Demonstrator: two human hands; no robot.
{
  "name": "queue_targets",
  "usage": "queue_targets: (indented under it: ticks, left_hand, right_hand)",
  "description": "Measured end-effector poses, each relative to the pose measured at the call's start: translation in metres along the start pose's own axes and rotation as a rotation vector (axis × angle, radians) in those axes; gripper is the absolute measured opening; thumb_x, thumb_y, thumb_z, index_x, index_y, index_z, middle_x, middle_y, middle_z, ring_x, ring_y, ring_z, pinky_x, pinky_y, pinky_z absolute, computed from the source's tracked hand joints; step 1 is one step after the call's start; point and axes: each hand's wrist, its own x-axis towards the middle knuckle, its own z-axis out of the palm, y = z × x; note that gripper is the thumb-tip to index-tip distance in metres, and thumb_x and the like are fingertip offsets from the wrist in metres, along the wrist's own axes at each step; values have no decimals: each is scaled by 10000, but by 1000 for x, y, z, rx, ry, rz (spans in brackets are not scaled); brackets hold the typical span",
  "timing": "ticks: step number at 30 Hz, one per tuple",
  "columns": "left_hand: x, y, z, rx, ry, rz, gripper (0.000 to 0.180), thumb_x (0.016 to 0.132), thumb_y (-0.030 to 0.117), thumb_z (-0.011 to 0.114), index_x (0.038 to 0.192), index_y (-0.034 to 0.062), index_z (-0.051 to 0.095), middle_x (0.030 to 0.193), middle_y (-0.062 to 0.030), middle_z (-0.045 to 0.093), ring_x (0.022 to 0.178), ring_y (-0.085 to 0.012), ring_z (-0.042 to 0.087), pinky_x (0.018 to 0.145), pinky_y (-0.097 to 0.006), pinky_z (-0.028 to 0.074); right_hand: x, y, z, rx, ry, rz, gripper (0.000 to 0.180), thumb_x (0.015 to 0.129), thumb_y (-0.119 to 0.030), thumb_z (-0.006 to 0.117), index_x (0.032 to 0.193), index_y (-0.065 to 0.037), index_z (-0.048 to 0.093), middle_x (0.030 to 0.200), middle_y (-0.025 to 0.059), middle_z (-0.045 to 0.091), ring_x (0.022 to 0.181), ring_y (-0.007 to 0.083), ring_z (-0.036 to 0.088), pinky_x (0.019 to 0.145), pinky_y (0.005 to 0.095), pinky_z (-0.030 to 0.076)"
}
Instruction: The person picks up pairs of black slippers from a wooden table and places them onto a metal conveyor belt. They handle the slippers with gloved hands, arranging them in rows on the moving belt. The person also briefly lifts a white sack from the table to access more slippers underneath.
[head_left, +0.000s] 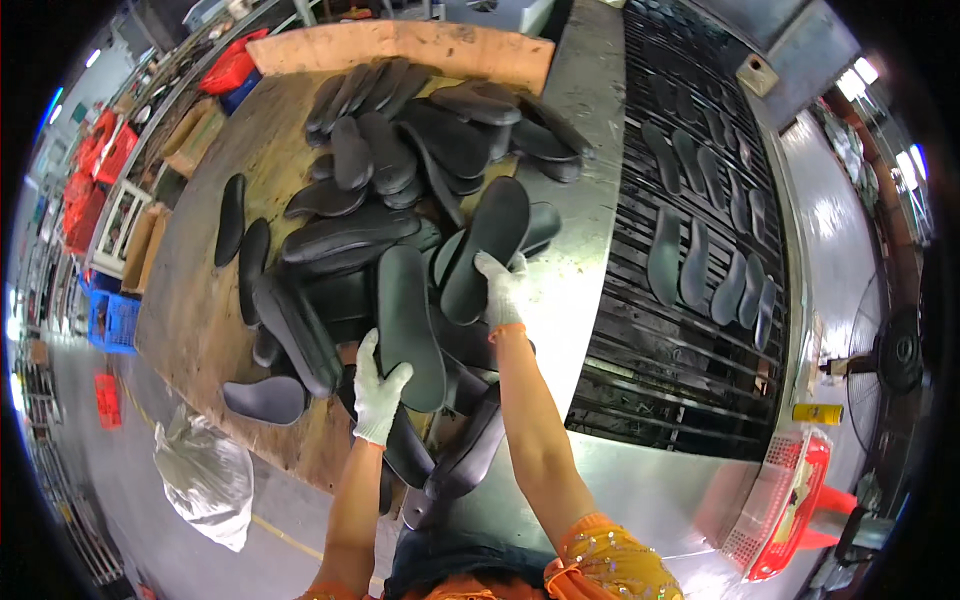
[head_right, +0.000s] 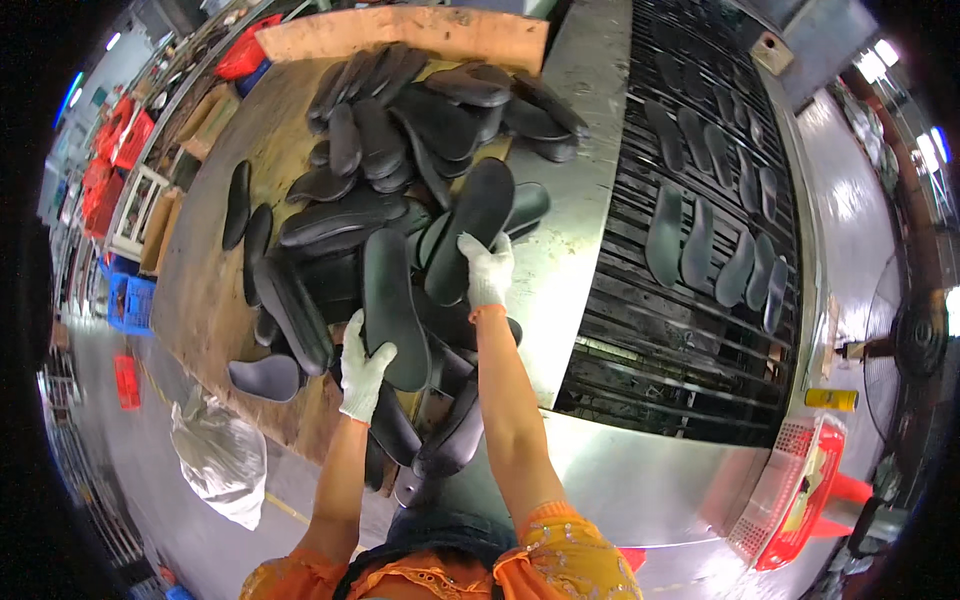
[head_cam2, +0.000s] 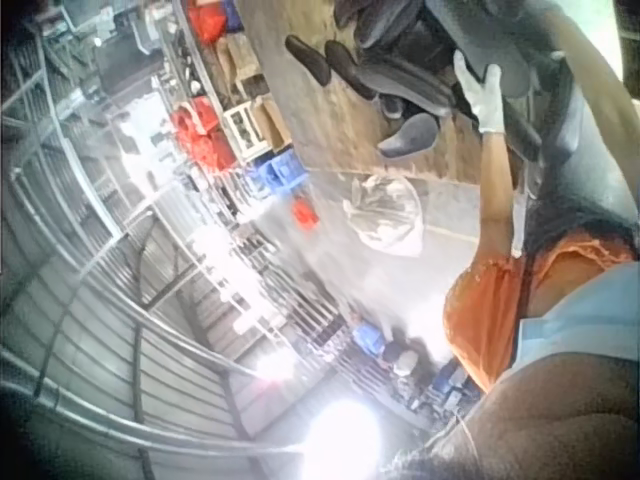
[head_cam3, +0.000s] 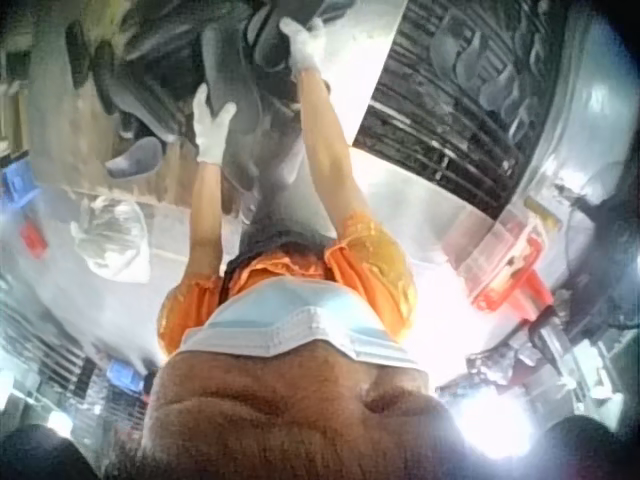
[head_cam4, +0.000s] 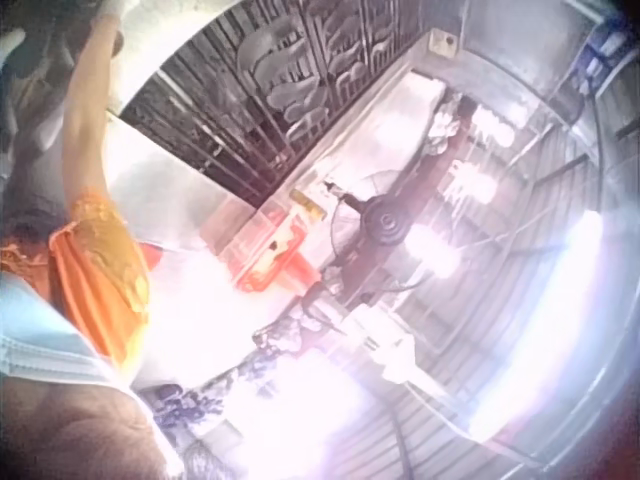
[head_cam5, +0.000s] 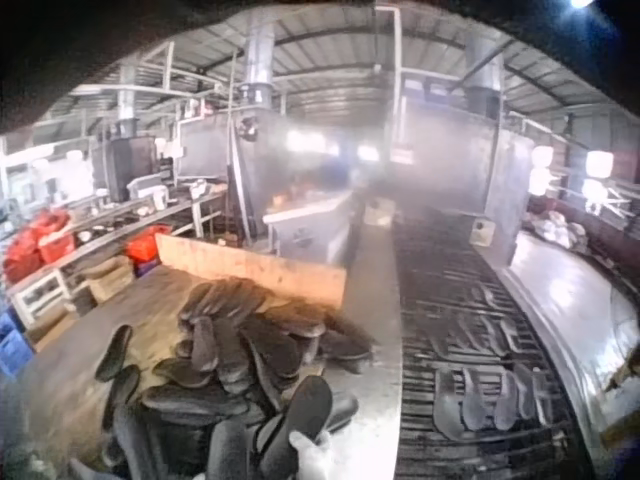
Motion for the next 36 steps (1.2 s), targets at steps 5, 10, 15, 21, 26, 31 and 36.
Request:
queue_targets:
  ticks: [5,10,15,21,26,31,36]
  left_hand:
    - [-4,4,-16,-281,-65,-103,691,829,-78,617,1475,-1,387,1377,-127,531,1218,-236,549,1060,-364,451]
    - [-29,13,-6,-562,-240,-221,642,868,-36,548,1489,-15,389,1393,-130,540,1231,-259,559,1079,-373,445]
    - [-69,26,55,-389,-393,-327,665,854,24,584,1479,-71,379,1376,-160,552,1241,-252,551,1068,-370,438]
    - [-108,25,155,-394,-659,-399,458,857,12,637,1290,-85,523,1203,-136,643,1085,-223,634,981,-357,507]
    - [-122,-5,267,-341,-771,-431,447,834,66,723,1222,-72,551,1129,-118,652,1014,-206,629,934,-345,510]
    - [-124,-33,381,-359,-709,-425,343,858,-29,619,1197,-57,572,1091,-125,665,970,-214,641,913,-352,520]
    - [-141,-47,442,-406,-608,-461,270,911,-12,573,1178,-44,565,1092,-122,663,973,-217,651,913,-365,530]
  right_hand:
    - [-21,-36,-25,-115,-43,-16,427,745,1,771,1156,3,655,1026,90,730,862,193,670,812,333,534]
    - [-66,-97,-110,-248,-305,-6,459,730,16,762,1180,2,672,950,51,723,790,132,639,747,296,539]
    - [-127,-126,-192,-377,-468,130,472,708,-25,794,1163,15,675,950,45,704,841,117,630,789,283,532]
    - [-153,-157,-309,-456,-374,11,465,703,-27,783,1148,10,654,920,45,682,841,125,620,790,288,525]
    - [-130,-215,-416,-434,-244,103,526,703,1,773,1210,27,639,1004,41,699,885,126,633,835,294,533]
    - [-84,-265,-493,-662,-177,93,494,675,-73,771,1146,17,655,980,55,692,905,148,622,852,301,509]
    - [-54,-271,-565,-639,-132,86,467,693,-70,755,1140,18,653,983,82,692,901,165,630,848,321,508]
